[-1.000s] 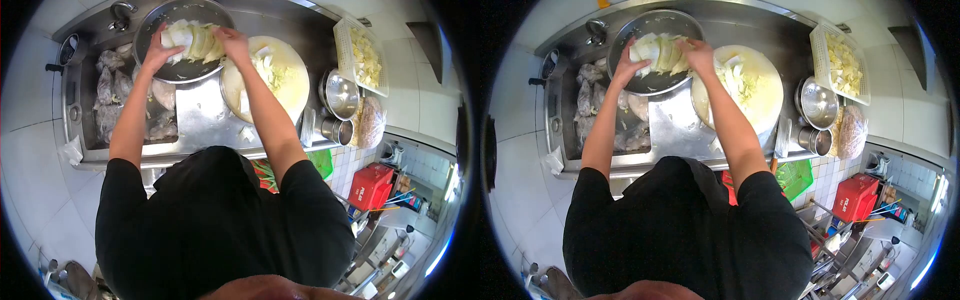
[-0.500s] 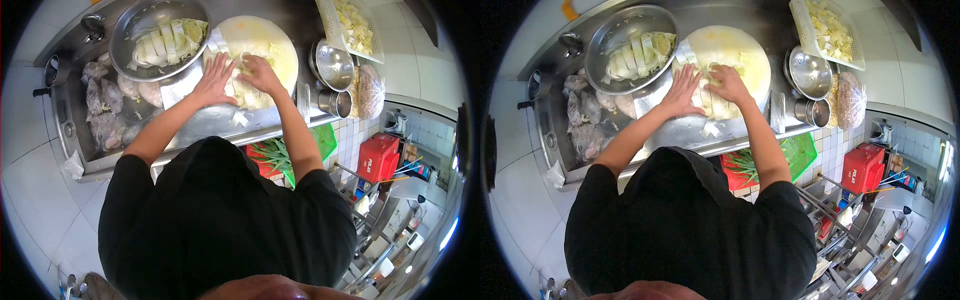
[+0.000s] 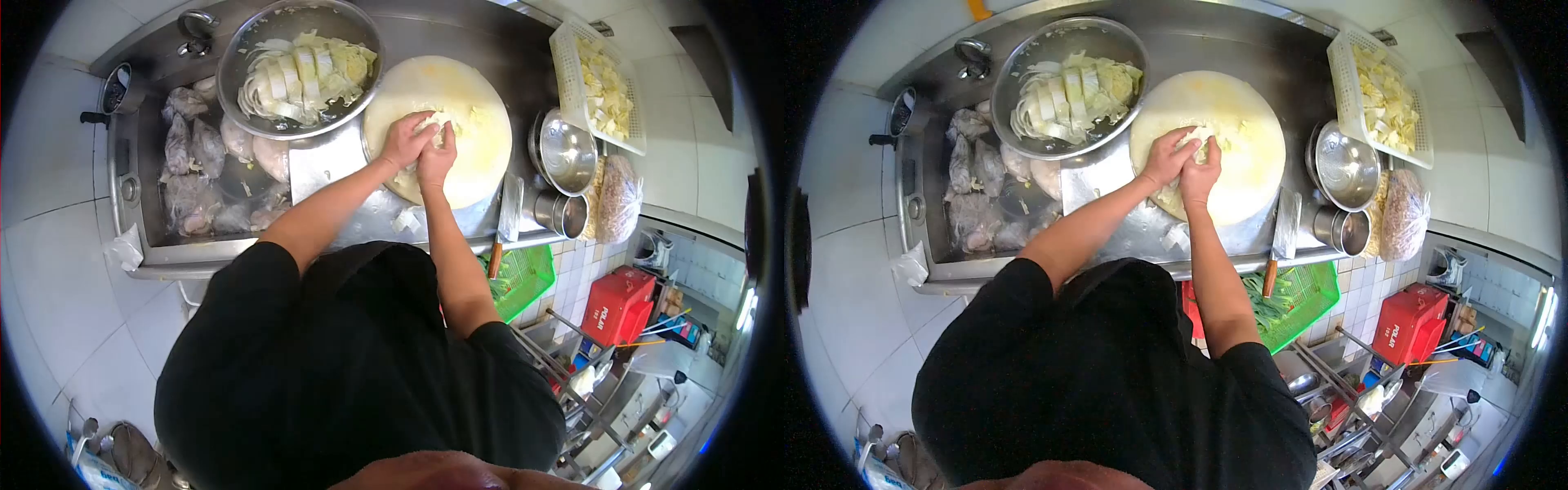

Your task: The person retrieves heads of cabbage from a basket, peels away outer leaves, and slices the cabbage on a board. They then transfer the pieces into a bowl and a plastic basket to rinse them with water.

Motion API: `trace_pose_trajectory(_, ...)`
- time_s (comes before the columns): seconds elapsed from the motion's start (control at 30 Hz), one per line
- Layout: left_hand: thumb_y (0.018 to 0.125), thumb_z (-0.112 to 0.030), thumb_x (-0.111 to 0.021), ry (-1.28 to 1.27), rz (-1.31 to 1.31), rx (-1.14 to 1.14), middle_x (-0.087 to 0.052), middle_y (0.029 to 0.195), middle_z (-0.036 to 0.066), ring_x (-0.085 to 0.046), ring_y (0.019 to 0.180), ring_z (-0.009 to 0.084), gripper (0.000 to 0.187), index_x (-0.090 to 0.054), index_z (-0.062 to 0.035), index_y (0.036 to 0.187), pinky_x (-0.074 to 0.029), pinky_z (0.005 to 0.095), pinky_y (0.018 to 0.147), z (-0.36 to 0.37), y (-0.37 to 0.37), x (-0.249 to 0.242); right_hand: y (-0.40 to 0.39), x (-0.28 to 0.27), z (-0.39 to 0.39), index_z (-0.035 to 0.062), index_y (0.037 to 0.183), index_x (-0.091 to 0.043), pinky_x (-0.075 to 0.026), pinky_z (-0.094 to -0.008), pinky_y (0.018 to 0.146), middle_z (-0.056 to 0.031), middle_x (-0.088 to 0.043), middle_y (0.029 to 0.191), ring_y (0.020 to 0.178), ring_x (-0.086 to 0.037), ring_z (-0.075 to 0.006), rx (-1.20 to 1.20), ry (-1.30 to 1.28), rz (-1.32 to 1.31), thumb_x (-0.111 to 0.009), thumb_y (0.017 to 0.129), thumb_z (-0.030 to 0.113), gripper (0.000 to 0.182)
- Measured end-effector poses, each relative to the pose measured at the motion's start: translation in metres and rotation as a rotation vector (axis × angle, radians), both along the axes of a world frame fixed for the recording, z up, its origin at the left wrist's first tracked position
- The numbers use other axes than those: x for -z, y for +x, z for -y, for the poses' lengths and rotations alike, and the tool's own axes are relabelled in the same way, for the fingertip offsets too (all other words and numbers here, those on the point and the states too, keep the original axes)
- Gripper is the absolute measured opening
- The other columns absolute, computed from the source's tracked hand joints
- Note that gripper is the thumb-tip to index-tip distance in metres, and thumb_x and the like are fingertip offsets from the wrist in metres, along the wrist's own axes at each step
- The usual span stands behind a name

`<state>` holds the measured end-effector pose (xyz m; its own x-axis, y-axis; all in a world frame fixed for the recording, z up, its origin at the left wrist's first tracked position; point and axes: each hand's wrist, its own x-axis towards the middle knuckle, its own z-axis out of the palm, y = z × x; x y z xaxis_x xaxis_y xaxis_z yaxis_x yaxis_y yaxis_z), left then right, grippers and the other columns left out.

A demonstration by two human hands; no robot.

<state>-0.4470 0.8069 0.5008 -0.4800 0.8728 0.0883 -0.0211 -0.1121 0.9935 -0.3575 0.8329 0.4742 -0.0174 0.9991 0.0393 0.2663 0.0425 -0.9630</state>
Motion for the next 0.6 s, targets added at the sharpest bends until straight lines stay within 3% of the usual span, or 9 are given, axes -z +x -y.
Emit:
trace_pose_trajectory(0.1,0.091,-0.023,-0.068,-0.068,0.412,0.020,-0.069,0.098,0.010,-0.062,0.089,0.0147,0.027,-0.069,0.0004,0.105,-0.050,0.0304,0.077,-0.002,-0.008,-0.017,-0.015,-0.025,-0.004,-0.0097,0.131,-0.053,-0.051,-0.0289,0.088,-0.0180,-0.066,0.113,0.100,-0.064,-0.0202,-0.014,-0.180,-0.443,-0.064,0.083,0.005,0.051)
trace_pose_trajectory(0.13,0.090,-0.022,-0.068,-0.048,0.451,-0.003,-0.068,0.101,0.009,-0.060,0.091,0.0145,0.027,-0.068,0.0015,0.104,-0.049,0.0311,0.082,-0.003,-0.011,-0.025,-0.026,-0.041,-0.004,-0.0093,0.130,-0.054,-0.052,-0.0257,0.084,-0.0157,-0.068,0.107,0.093,-0.065,-0.0171,0.000,-0.162,-0.438,-0.065,0.081,0.003,0.051)
trace_pose_trajectory(0.2,0.089,-0.027,-0.068,-0.007,0.251,-0.224,-0.069,0.100,0.012,-0.061,0.092,0.0193,0.031,-0.069,0.0012,0.103,-0.049,0.0333,0.084,-0.008,-0.038,-0.035,-0.054,-0.077,-0.007,-0.0091,0.134,-0.050,-0.051,-0.0250,0.075,-0.0103,-0.066,0.102,0.084,-0.062,-0.0143,-0.145,-0.114,-0.521,-0.058,0.082,-0.001,0.053)
trace_pose_trajectory(0.3,0.089,-0.032,-0.070,0.076,0.147,-0.288,-0.068,0.104,0.014,-0.062,0.093,0.0191,0.041,-0.067,0.0035,0.109,-0.049,0.0321,0.083,0.003,-0.103,-0.069,-0.113,-0.098,-0.014,-0.0059,0.126,-0.057,-0.052,-0.0285,0.086,-0.0133,-0.065,0.114,0.100,-0.063,-0.0171,-0.335,0.194,-0.317,-0.064,0.083,0.008,0.046)
trace_pose_trajectory(0.37,0.087,-0.033,-0.074,0.018,0.066,-0.321,-0.067,0.111,0.013,-0.063,0.094,0.0157,0.048,-0.064,0.0036,0.117,-0.051,0.0285,0.080,0.008,-0.162,-0.071,-0.133,-0.122,-0.030,-0.0013,0.123,-0.063,-0.044,-0.0342,0.102,-0.0176,-0.061,0.129,0.120,-0.057,-0.0265,-0.560,0.182,-0.145,-0.076,0.078,0.027,0.055)
trace_pose_trajectory(0.4,0.085,-0.031,-0.076,-0.027,0.212,-0.440,-0.068,0.113,0.017,-0.064,0.096,0.0180,0.048,-0.064,0.0035,0.116,-0.051,0.0288,0.081,0.012,-0.170,-0.093,-0.137,-0.134,-0.033,-0.0003,0.120,-0.067,-0.039,-0.0361,0.109,-0.0202,-0.059,0.135,0.127,-0.053,-0.0315,-0.664,0.199,-0.055,-0.080,0.075,0.035,0.059)
trace_pose_trajectory(0.47,0.091,-0.033,-0.069,-0.403,-0.500,-0.389,-0.063,0.125,0.023,-0.062,0.113,0.0333,0.051,-0.060,0.0036,0.126,-0.047,0.0404,0.097,0.026,-0.230,-0.062,-0.108,-0.107,-0.066,0.0058,0.123,-0.068,-0.039,-0.0380,0.109,-0.0220,-0.057,0.137,0.129,-0.052,-0.0336,-0.576,0.193,0.041,-0.079,0.074,0.044,0.063)
trace_pose_trajectory(0.57,0.085,-0.028,-0.075,-0.006,-1.162,-0.543,-0.067,0.112,0.020,-0.065,0.095,0.0197,0.046,-0.064,0.0048,0.116,-0.050,0.0277,0.082,0.069,-0.228,-0.080,-0.014,-0.022,-0.143,0.0169,0.123,-0.070,-0.034,-0.0457,0.112,-0.0202,-0.052,0.143,0.132,-0.047,-0.0364,-0.325,0.396,0.635,-0.072,0.075,0.061,0.065)
trace_pose_trajectory(0.6,0.086,-0.028,-0.075,0.016,-1.167,-0.449,-0.069,0.106,0.019,-0.066,0.089,0.0218,0.045,-0.065,0.0031,0.116,-0.052,0.0289,0.081,0.085,-0.205,-0.086,0.013,-0.023,-0.134,0.0205,0.122,-0.071,-0.031,-0.0510,0.112,-0.0178,-0.050,0.145,0.135,-0.042,-0.0359,-0.248,0.297,0.802,-0.068,0.075,0.068,0.067)
